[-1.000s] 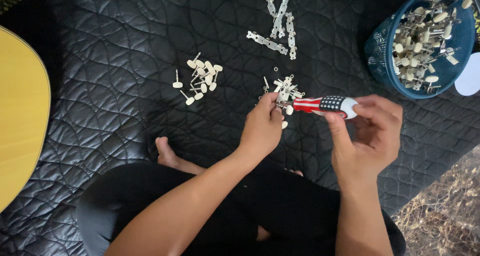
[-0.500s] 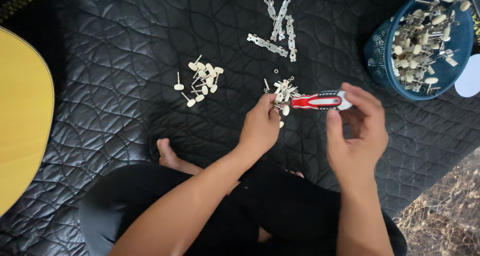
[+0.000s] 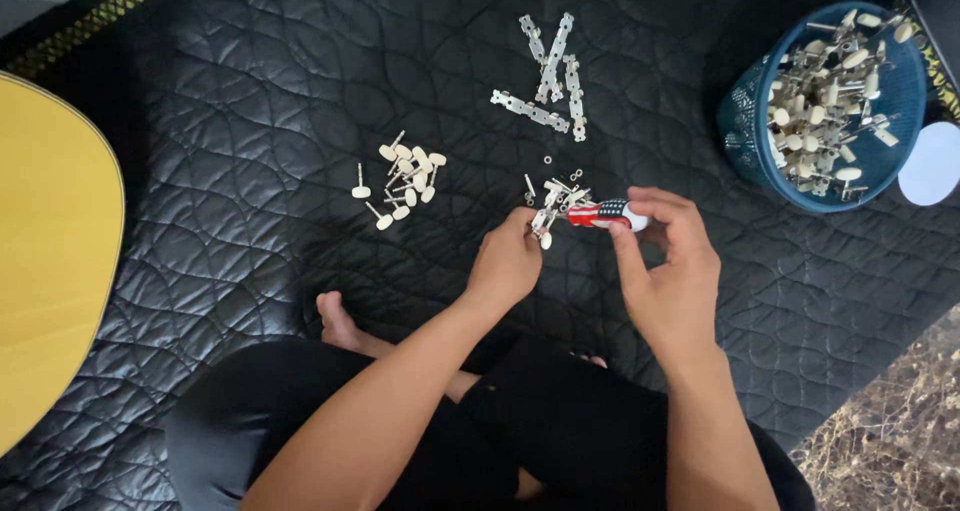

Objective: The person sits on a black mat and assembles small metal frames with white plastic knobs using a screwdriver. They pick up parts from the floor, align them, and tighten screws to secure the components together.

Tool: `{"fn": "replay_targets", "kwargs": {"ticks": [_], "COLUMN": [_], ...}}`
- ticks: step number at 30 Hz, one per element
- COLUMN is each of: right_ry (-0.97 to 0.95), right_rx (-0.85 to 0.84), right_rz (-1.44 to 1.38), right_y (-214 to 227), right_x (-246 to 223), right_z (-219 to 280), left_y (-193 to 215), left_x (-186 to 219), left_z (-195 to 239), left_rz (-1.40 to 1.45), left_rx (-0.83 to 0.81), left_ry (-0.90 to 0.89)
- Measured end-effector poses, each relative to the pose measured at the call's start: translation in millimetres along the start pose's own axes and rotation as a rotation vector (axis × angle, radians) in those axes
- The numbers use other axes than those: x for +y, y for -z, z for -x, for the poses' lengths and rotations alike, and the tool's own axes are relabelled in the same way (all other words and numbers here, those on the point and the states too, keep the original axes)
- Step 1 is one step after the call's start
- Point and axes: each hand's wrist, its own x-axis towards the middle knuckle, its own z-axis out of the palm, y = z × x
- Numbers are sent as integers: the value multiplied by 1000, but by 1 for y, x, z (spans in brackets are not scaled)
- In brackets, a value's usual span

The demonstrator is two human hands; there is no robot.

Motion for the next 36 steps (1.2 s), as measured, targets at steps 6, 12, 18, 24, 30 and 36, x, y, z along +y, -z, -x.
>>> {"fn": "replay_targets", "kwargs": {"ticks": [6,12,18,24,30,36], "right_ry": [0,1,-17,8,-15,-63], "right_rx": [2,30,45,-2,88,284], "right_rz": [19,61,36,173,160,273], "right_y": [-1,4,8,16,23,41], "right_x": [3,-6,-7,-18,-22,-11], "right_z": [0,-2,-1,-1,3,13], "left_y": [-5,-4,-10,-3,-14,21], "left_x": [-10,-15,-21,-7,-5,56], "left_z": [-9,-10,-11,-10,-11,27], "left_rz": [-4,44,68,156,360,442], "left_rx": [7,-30,-49,-101,-112,-156], "left_ry": [-20,-3,11,94,118,200]}}
